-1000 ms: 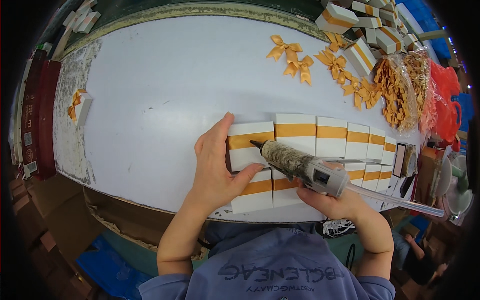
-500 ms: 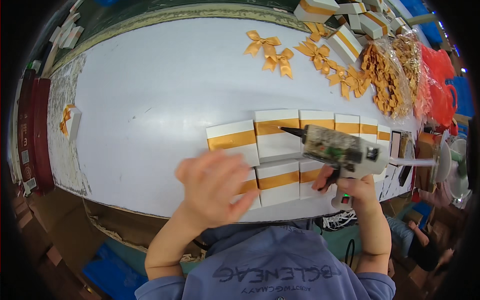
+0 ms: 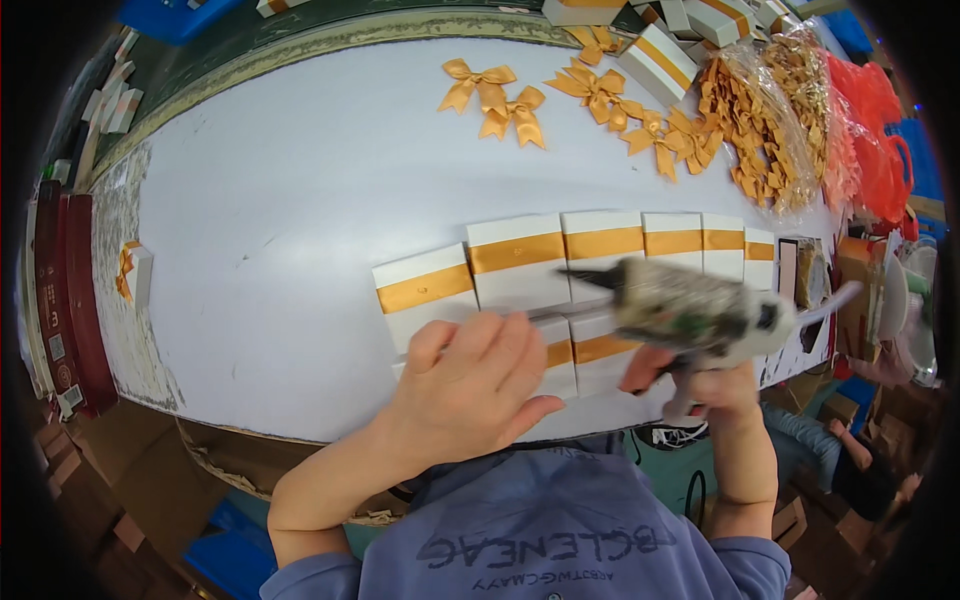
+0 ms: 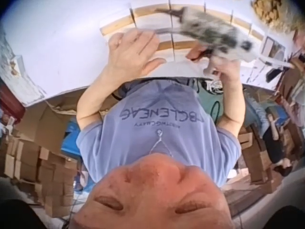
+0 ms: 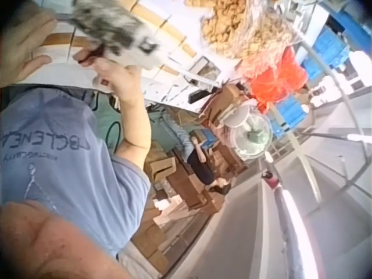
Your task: Assembling and decorating small white gift boxes with orange ribbons using a hot glue gun.
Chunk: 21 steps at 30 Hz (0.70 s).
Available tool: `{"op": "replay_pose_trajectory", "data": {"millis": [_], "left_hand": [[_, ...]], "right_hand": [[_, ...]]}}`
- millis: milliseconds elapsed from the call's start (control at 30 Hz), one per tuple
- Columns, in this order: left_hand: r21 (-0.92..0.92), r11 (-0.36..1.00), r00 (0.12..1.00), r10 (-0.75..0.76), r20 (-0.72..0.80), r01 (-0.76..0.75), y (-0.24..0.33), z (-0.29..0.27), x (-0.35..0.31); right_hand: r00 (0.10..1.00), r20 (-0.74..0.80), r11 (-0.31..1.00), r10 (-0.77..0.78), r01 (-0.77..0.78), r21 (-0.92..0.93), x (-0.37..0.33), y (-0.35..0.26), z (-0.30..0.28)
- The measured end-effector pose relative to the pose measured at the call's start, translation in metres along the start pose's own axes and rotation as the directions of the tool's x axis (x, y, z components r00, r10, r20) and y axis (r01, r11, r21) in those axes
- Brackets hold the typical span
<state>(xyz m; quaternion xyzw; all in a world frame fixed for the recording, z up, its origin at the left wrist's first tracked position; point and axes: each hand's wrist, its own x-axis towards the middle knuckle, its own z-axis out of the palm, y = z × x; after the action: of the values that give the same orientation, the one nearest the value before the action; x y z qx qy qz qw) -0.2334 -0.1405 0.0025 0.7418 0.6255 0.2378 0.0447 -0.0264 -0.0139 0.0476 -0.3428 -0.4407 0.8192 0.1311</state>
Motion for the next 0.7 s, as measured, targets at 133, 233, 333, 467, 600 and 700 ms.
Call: {"op": "replay_pose_trajectory", "data": {"millis": [133,233,333,467,600,700], "left_hand": [[-0.068,0.992,0.994,0.103,0.020,-0.101,0.011,0.009,0.023],[-0.092,0.992,0.989,0.099,0.106,-0.089,0.014,0.021,0.034],[-0.014,0.992,0.987,0.123,0.104,-0.122,0.018,0.024,0.039],[0.011,0.991,0.982,0.134,0.131,-0.136,0.020,0.022,0.045],[-0.077,0.979,0.974,0.196,0.115,-0.188,0.026,0.025,0.057],[-0.146,0.960,0.961,0.257,0.102,-0.241,0.032,0.037,0.073]], "right_hand": [[0.988,-0.148,0.999,-0.029,0.026,-0.021,-0.011,0.001,-0.022],[0.932,-0.351,0.962,0.086,-0.170,-0.214,-0.019,0.001,-0.026],[0.963,-0.256,0.790,-0.088,-0.089,-0.607,-0.014,0.001,-0.023],[0.989,-0.117,0.534,-0.094,-0.049,-0.844,-0.015,-0.007,-0.029],[0.983,-0.139,0.993,-0.120,0.121,0.004,-0.032,0.006,-0.052],[0.929,-0.355,0.994,-0.103,0.079,-0.082,-0.042,0.002,-0.058]]}}
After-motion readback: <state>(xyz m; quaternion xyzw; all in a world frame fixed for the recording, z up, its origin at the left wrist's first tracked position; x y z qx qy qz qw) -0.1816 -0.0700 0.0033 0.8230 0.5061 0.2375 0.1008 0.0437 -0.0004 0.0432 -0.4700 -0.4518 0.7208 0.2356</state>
